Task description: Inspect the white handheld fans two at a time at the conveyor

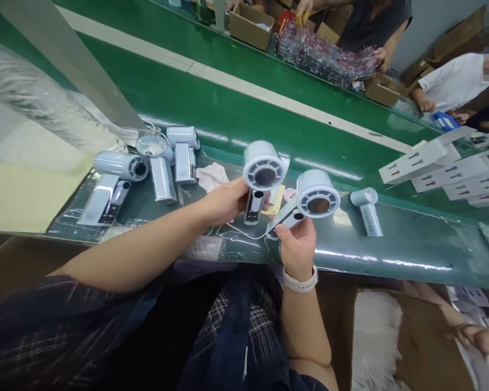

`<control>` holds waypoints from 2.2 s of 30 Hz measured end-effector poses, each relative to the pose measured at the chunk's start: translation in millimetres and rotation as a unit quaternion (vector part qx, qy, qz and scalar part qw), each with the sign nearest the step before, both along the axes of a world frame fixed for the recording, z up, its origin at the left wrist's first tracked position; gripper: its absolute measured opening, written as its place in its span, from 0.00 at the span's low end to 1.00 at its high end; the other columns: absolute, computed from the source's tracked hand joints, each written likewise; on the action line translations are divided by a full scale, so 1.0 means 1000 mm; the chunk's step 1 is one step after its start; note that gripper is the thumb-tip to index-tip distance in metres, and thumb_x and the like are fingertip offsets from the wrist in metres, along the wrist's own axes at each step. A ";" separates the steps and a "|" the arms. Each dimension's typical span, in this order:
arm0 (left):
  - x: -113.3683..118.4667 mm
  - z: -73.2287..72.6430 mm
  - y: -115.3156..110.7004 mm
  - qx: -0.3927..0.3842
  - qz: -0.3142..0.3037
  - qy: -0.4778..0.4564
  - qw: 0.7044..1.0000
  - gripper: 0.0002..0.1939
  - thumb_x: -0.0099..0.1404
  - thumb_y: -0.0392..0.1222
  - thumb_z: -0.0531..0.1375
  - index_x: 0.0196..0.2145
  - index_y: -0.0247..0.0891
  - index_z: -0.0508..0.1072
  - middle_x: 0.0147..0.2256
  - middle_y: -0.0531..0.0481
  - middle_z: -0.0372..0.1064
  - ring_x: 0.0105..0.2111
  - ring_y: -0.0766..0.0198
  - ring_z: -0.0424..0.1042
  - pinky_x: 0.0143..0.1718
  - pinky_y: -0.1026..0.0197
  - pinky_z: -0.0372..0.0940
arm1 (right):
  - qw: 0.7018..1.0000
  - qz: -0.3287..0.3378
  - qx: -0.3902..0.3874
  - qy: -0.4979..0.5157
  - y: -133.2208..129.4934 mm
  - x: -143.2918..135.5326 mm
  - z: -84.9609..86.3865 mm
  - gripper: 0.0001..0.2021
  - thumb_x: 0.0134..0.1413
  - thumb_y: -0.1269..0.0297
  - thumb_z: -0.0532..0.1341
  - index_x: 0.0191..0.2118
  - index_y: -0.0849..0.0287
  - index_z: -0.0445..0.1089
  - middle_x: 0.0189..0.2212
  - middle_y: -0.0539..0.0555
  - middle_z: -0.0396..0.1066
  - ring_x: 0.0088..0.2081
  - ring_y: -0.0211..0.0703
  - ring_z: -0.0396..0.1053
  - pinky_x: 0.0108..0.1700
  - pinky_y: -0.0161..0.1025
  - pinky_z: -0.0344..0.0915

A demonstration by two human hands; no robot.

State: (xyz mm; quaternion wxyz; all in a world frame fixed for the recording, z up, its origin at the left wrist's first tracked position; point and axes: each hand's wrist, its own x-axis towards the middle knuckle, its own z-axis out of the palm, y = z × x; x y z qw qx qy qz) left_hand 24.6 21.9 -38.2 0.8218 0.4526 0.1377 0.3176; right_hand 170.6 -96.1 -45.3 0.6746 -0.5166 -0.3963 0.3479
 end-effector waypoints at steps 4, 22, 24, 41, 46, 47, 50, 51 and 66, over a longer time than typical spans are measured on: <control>-0.003 0.005 -0.002 -0.024 -0.043 -0.047 0.998 0.25 0.56 0.54 0.74 0.44 0.42 0.69 0.39 0.48 0.74 0.36 0.59 0.76 0.38 0.56 0.70 | 0.998 0.018 -0.006 0.061 0.002 -0.002 0.003 0.25 0.53 0.51 0.72 0.55 0.48 0.71 0.48 0.56 0.78 0.43 0.50 0.77 0.49 0.56 0.77; -0.005 0.008 -0.003 0.060 -0.058 -0.027 0.996 0.29 0.60 0.44 0.73 0.50 0.39 0.61 0.40 0.48 0.71 0.37 0.61 0.76 0.42 0.54 0.71 | 0.994 0.013 -0.011 0.105 0.002 -0.010 0.007 0.20 0.52 0.63 0.71 0.51 0.48 0.72 0.45 0.51 0.77 0.47 0.49 0.76 0.57 0.54 0.73; -0.005 0.008 -0.004 0.065 -0.053 -0.022 0.996 0.29 0.59 0.42 0.73 0.50 0.39 0.61 0.39 0.49 0.71 0.36 0.61 0.76 0.42 0.54 0.70 | 0.991 0.027 -0.016 0.129 0.001 -0.010 0.007 0.19 0.52 0.63 0.70 0.50 0.49 0.72 0.44 0.51 0.77 0.46 0.49 0.76 0.56 0.56 0.74; -0.001 0.008 -0.003 0.089 -0.004 0.030 0.996 0.21 0.63 0.44 0.67 0.46 0.40 0.58 0.33 0.54 0.67 0.29 0.66 0.71 0.31 0.58 0.68 | 0.991 0.026 -0.045 0.120 -0.003 -0.011 0.006 0.15 0.55 0.56 0.69 0.47 0.52 0.74 0.37 0.51 0.78 0.34 0.44 0.76 0.39 0.48 0.79; -0.003 0.010 -0.003 0.107 -0.039 0.000 0.993 0.24 0.64 0.48 0.66 0.47 0.41 0.57 0.31 0.54 0.67 0.28 0.64 0.71 0.30 0.57 0.69 | 0.993 0.038 -0.041 0.103 -0.003 -0.011 0.003 0.15 0.55 0.55 0.69 0.47 0.51 0.73 0.37 0.51 0.78 0.33 0.44 0.76 0.37 0.46 0.78; -0.003 0.009 -0.003 0.115 -0.035 0.010 0.993 0.24 0.64 0.49 0.67 0.48 0.41 0.57 0.32 0.54 0.68 0.28 0.64 0.71 0.30 0.57 0.69 | 0.993 0.038 -0.039 0.101 -0.004 -0.011 0.003 0.15 0.56 0.56 0.68 0.47 0.52 0.73 0.37 0.51 0.78 0.33 0.44 0.76 0.37 0.46 0.78; -0.004 0.004 -0.001 0.139 -0.006 0.063 0.988 0.25 0.64 0.50 0.67 0.48 0.40 0.58 0.35 0.51 0.69 0.32 0.62 0.72 0.33 0.57 0.68 | 0.993 0.038 -0.039 0.106 -0.006 -0.009 0.005 0.14 0.56 0.56 0.68 0.46 0.53 0.74 0.37 0.52 0.78 0.32 0.43 0.76 0.37 0.46 0.79; -0.004 0.003 0.000 0.146 0.003 0.075 0.986 0.26 0.64 0.51 0.67 0.49 0.39 0.58 0.36 0.50 0.70 0.33 0.61 0.73 0.34 0.57 0.69 | 0.992 0.038 -0.041 0.109 -0.007 -0.008 0.006 0.14 0.56 0.56 0.68 0.46 0.53 0.74 0.38 0.52 0.79 0.32 0.43 0.76 0.37 0.46 0.79; -0.003 0.002 -0.001 0.158 0.036 0.133 0.978 0.24 0.61 0.43 0.68 0.50 0.39 0.62 0.42 0.47 0.71 0.40 0.58 0.73 0.45 0.51 0.69 | 0.987 0.006 -0.048 0.152 -0.007 -0.002 0.007 0.11 0.58 0.59 0.66 0.46 0.52 0.73 0.36 0.51 0.77 0.33 0.46 0.76 0.40 0.51 0.79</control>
